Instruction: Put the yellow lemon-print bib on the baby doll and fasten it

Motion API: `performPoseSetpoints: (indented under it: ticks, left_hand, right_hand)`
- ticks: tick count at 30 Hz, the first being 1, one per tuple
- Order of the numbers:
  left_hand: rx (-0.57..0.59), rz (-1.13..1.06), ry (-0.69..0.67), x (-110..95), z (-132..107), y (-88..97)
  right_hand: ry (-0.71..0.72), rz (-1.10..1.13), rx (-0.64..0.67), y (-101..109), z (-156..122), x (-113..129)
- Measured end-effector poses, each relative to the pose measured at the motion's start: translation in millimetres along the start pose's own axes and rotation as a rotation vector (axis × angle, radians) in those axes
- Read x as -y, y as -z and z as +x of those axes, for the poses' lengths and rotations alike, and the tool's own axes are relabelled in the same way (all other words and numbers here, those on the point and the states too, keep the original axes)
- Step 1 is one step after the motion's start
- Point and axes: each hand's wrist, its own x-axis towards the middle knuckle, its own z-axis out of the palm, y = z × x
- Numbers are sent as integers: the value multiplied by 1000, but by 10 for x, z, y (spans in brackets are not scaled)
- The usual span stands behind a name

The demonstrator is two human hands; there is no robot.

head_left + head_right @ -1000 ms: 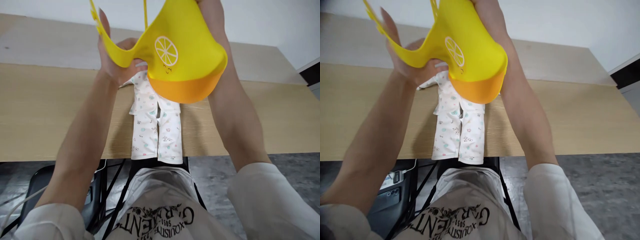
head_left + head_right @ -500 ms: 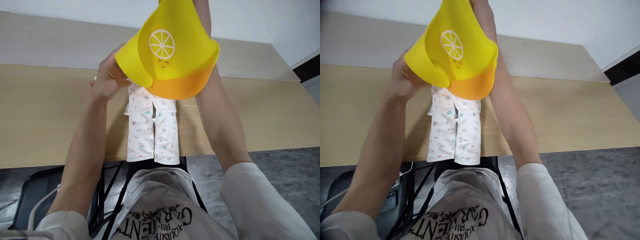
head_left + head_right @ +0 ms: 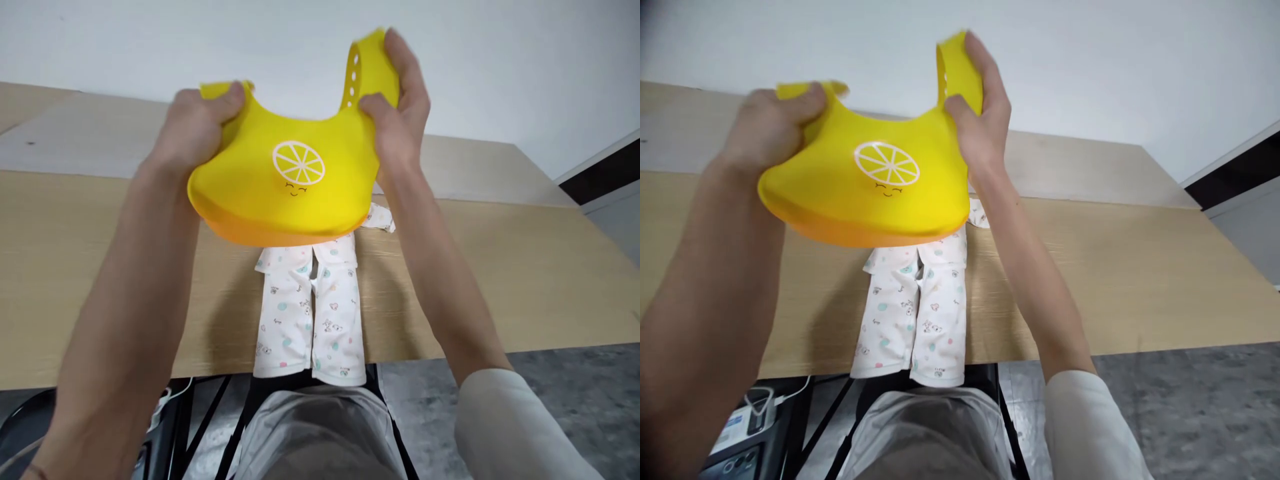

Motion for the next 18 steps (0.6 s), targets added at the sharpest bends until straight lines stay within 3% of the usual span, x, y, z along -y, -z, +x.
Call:
performPoseSetpoints:
  ticks: [2, 4, 8, 11, 18]
  left_hand:
    - [44, 60, 230, 124, 101, -30]
    - [58, 116, 372, 318, 217, -81]
    - [60, 218, 458, 710, 455, -156]
    - [94, 257, 493, 886, 581, -171]
    - [160, 321, 517, 1119, 719, -208]
  right_hand:
    - [-57, -142, 11, -20, 14, -386]
    - [-137, -262, 44, -60, 5, -808]
    - [-168, -361, 89, -151, -77, -1419]
    - [-264, -368, 85, -210, -146, -1536]
    - [-522, -376, 81, -243, -194, -1386]
